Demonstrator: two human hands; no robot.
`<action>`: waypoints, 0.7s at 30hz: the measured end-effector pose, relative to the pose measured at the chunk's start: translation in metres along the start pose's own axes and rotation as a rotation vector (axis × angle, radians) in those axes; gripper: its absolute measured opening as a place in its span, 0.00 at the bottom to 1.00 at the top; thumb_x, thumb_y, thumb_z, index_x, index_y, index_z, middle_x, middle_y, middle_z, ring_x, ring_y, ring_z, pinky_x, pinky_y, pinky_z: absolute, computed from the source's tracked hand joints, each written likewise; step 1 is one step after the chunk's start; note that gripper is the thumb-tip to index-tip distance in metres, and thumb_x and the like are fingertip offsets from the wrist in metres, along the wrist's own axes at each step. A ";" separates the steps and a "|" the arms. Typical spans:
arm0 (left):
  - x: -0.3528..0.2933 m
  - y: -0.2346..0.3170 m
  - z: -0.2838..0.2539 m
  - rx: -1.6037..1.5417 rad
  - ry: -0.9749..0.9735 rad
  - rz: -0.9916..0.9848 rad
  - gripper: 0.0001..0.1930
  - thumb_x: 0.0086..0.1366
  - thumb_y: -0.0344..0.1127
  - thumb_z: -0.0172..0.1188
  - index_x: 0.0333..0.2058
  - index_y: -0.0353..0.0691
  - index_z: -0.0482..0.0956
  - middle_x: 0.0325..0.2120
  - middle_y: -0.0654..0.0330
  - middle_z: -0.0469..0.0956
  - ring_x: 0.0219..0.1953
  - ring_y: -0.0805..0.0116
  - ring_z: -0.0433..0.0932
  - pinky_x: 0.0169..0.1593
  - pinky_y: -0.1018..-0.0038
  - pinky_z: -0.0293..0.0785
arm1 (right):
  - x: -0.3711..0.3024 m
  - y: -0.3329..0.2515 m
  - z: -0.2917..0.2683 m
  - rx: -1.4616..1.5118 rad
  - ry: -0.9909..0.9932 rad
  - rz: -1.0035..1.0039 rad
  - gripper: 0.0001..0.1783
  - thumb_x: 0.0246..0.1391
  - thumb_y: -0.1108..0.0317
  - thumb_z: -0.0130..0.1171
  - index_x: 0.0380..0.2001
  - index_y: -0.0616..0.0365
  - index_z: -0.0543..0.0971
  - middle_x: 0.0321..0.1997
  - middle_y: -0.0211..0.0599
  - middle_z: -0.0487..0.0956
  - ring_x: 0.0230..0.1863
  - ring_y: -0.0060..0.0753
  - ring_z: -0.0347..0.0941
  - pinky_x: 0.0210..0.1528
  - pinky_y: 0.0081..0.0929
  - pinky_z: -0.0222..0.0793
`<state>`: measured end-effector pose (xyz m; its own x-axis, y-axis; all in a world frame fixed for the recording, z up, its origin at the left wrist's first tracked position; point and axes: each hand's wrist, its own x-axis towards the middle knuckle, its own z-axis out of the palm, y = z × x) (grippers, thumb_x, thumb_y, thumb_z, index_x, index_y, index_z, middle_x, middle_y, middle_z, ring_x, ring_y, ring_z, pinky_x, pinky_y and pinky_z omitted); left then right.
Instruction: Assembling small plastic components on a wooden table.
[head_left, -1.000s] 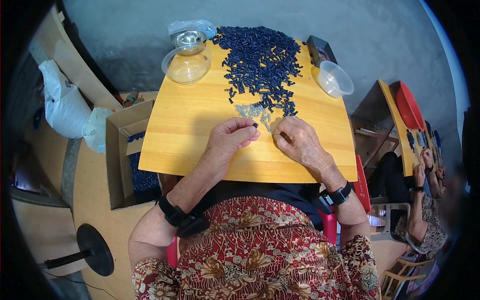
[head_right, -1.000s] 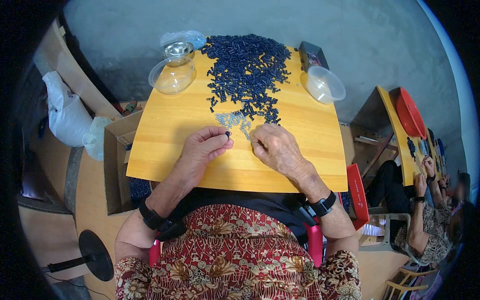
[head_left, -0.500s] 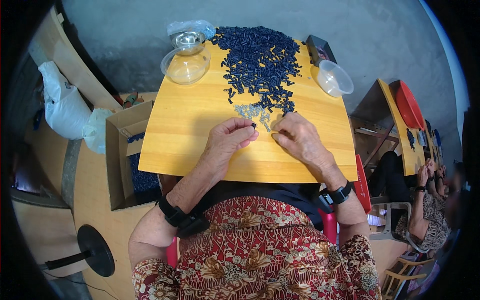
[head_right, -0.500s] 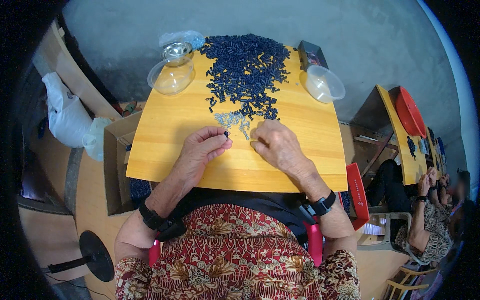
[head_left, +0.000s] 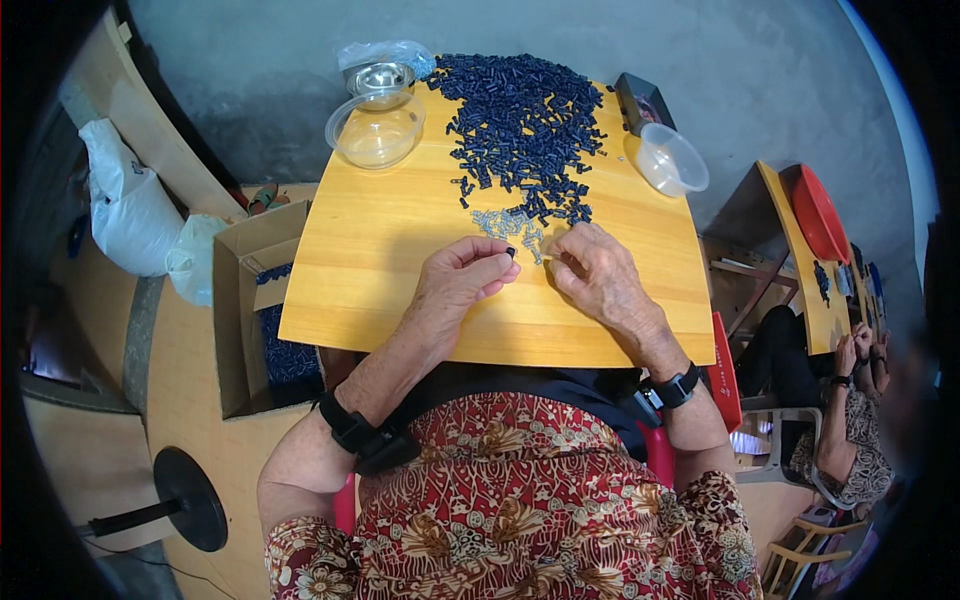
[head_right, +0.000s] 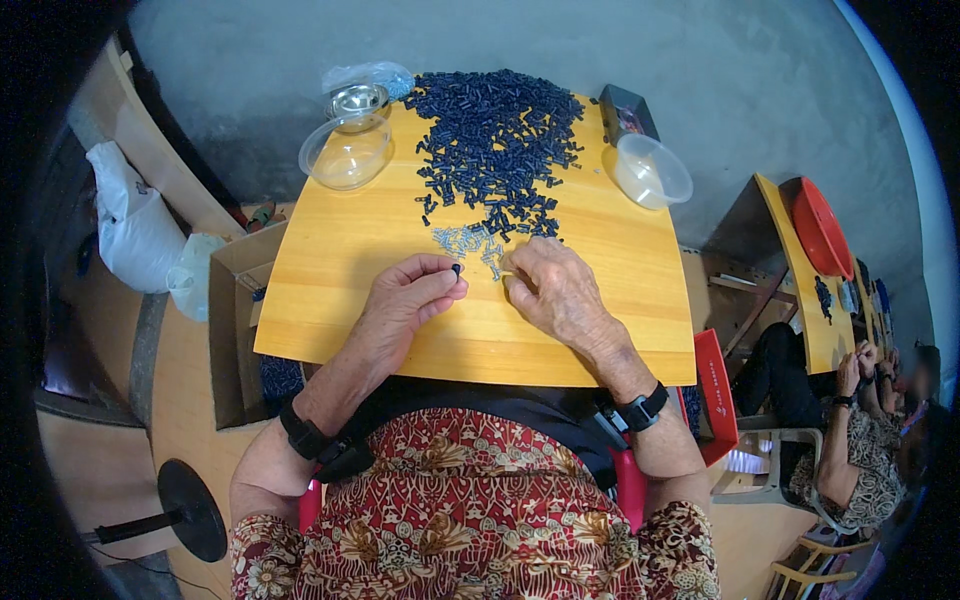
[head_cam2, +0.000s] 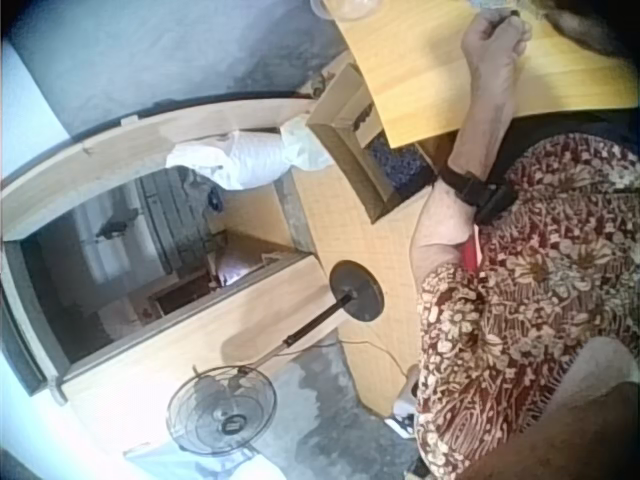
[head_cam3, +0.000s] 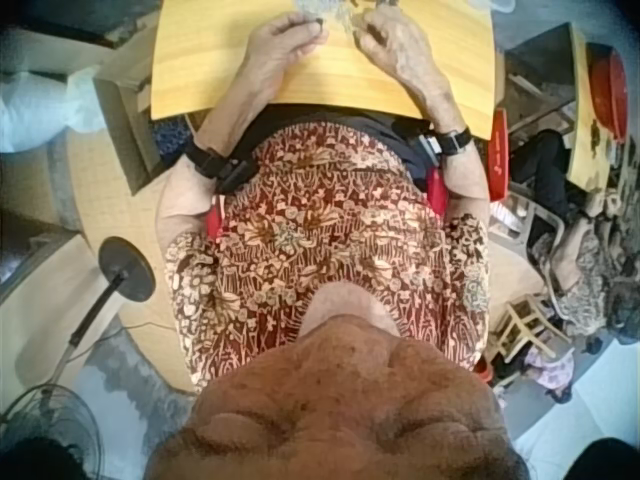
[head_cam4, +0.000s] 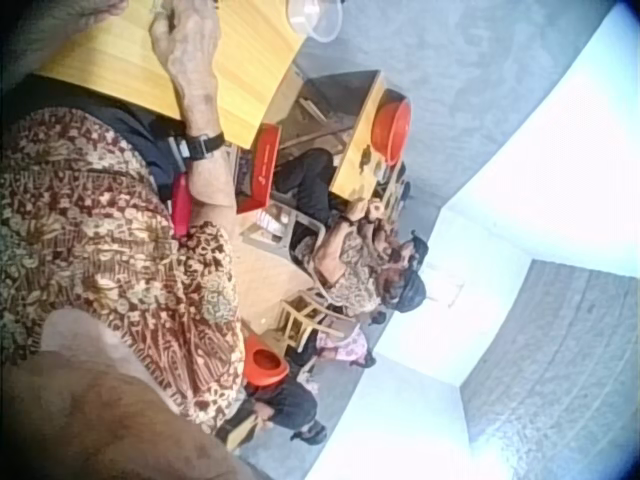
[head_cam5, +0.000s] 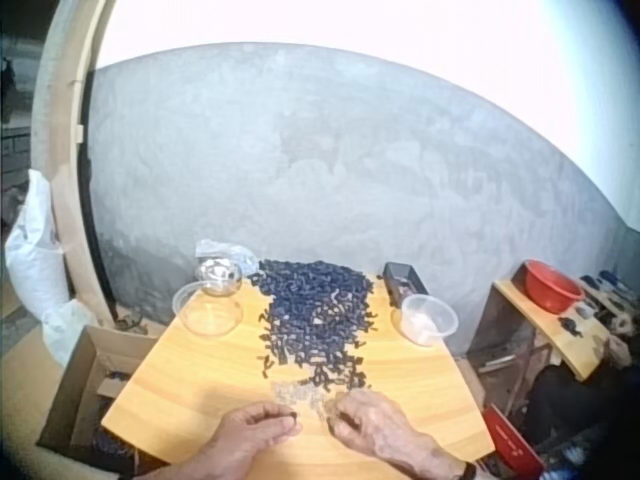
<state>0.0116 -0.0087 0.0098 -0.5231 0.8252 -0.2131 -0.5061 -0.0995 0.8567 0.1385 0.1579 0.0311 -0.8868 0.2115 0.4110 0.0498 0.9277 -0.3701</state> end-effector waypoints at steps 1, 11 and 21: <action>0.000 0.000 -0.001 -0.002 -0.001 0.003 0.09 0.62 0.32 0.60 0.40 0.37 0.76 0.33 0.61 0.79 0.37 0.75 0.79 0.41 0.83 0.74 | 0.001 -0.001 0.000 0.002 -0.005 -0.007 0.05 0.43 0.74 0.58 0.27 0.60 0.75 0.27 0.41 0.73 0.33 0.46 0.71 0.37 0.39 0.68; 0.000 0.001 0.000 0.006 0.019 -0.018 0.09 0.61 0.32 0.60 0.40 0.37 0.76 0.33 0.61 0.79 0.37 0.74 0.79 0.42 0.83 0.75 | 0.000 0.003 0.006 -0.004 -0.035 -0.003 0.04 0.45 0.74 0.58 0.27 0.60 0.75 0.28 0.41 0.74 0.34 0.46 0.72 0.37 0.38 0.69; 0.001 0.001 0.001 0.001 0.014 -0.011 0.09 0.62 0.32 0.60 0.40 0.37 0.76 0.33 0.61 0.79 0.37 0.75 0.79 0.42 0.83 0.75 | 0.003 -0.001 0.003 0.089 0.017 0.027 0.05 0.45 0.73 0.59 0.28 0.60 0.76 0.28 0.40 0.74 0.32 0.43 0.73 0.35 0.36 0.70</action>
<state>0.0110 -0.0079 0.0112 -0.5270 0.8185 -0.2286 -0.5108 -0.0901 0.8550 0.1343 0.1568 0.0298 -0.8778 0.2415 0.4138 0.0312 0.8906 -0.4537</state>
